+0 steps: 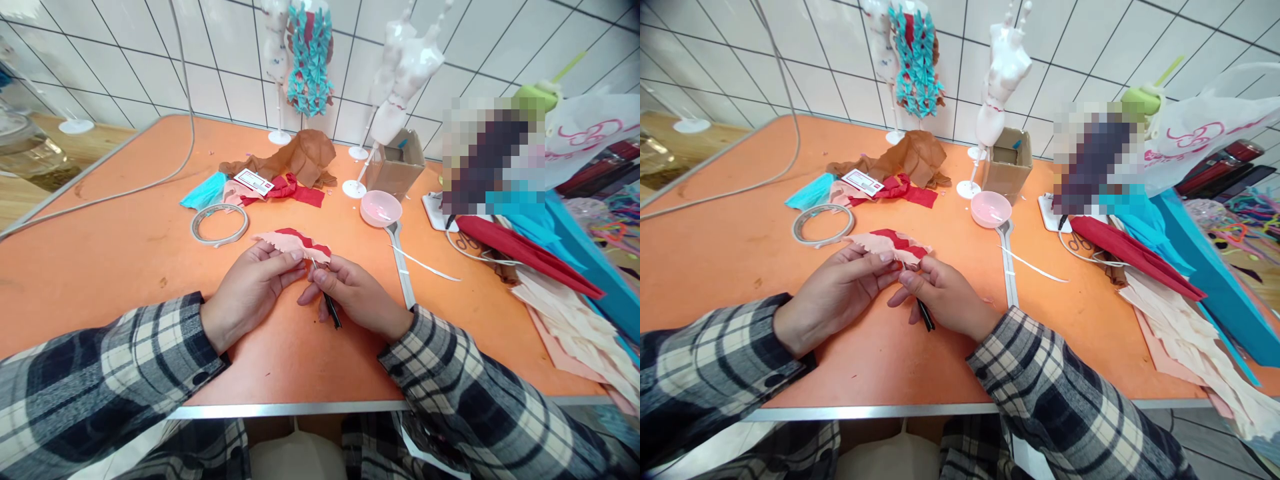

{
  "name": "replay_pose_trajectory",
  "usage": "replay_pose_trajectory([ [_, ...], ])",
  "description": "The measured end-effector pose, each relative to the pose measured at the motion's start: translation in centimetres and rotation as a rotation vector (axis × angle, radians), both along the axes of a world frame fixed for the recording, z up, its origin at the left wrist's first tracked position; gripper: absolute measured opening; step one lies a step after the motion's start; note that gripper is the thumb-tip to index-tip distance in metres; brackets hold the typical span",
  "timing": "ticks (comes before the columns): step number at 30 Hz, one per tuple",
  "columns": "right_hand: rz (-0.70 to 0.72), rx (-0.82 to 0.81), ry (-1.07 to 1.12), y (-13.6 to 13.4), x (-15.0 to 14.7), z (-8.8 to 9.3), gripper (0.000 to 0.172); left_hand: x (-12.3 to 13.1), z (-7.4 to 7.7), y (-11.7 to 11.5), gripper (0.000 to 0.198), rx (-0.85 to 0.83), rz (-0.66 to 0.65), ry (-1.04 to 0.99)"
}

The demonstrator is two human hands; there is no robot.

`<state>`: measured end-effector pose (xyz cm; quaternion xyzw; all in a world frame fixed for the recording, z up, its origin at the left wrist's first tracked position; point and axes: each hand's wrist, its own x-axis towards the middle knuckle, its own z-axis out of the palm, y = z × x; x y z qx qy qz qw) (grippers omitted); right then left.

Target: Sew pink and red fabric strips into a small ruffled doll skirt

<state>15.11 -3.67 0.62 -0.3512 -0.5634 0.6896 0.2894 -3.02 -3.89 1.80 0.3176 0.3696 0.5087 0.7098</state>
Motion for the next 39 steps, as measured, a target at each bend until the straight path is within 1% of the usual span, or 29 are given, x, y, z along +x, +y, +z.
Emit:
replay_pose_trajectory([
  [8,0.003,-0.015,0.011,0.01,-0.01,0.10,0.041,0.02,-0.03,-0.10,0.007,0.000,0.002,-0.001],
  [15,0.010,-0.029,0.016,-0.03,-0.02,0.09,0.035,0.14,-0.05,0.05,0.006,-0.026,0.018,0.006],
  [18,0.017,-0.022,0.014,-0.05,-0.04,0.12,0.034,0.09,0.00,0.06,0.006,-0.005,0.019,-0.002],
  [21,0.013,-0.028,-0.006,-0.06,-0.02,0.22,0.032,-0.03,0.04,0.04,0.007,0.010,0.034,-0.011],
  [24,0.001,-0.044,-0.040,-0.11,0.01,0.21,0.029,-0.18,-0.07,0.02,0.008,-0.014,0.043,-0.022],
  [29,0.004,-0.039,-0.040,-0.20,0.00,0.07,0.029,-0.36,-0.47,0.07,0.008,0.024,-0.011,-0.001],
  [33,0.010,-0.029,-0.038,-0.23,-0.02,0.17,0.030,-0.21,-0.26,0.04,0.009,0.059,-0.062,-0.011],
  [35,0.012,-0.025,-0.035,-0.26,-0.01,0.24,0.032,-0.11,-0.09,0.04,0.009,0.049,-0.043,-0.032],
  [39,0.045,-0.030,-0.021,-0.35,-0.02,0.27,0.034,-0.06,-0.10,0.12,0.013,-0.014,0.042,-0.033],
])
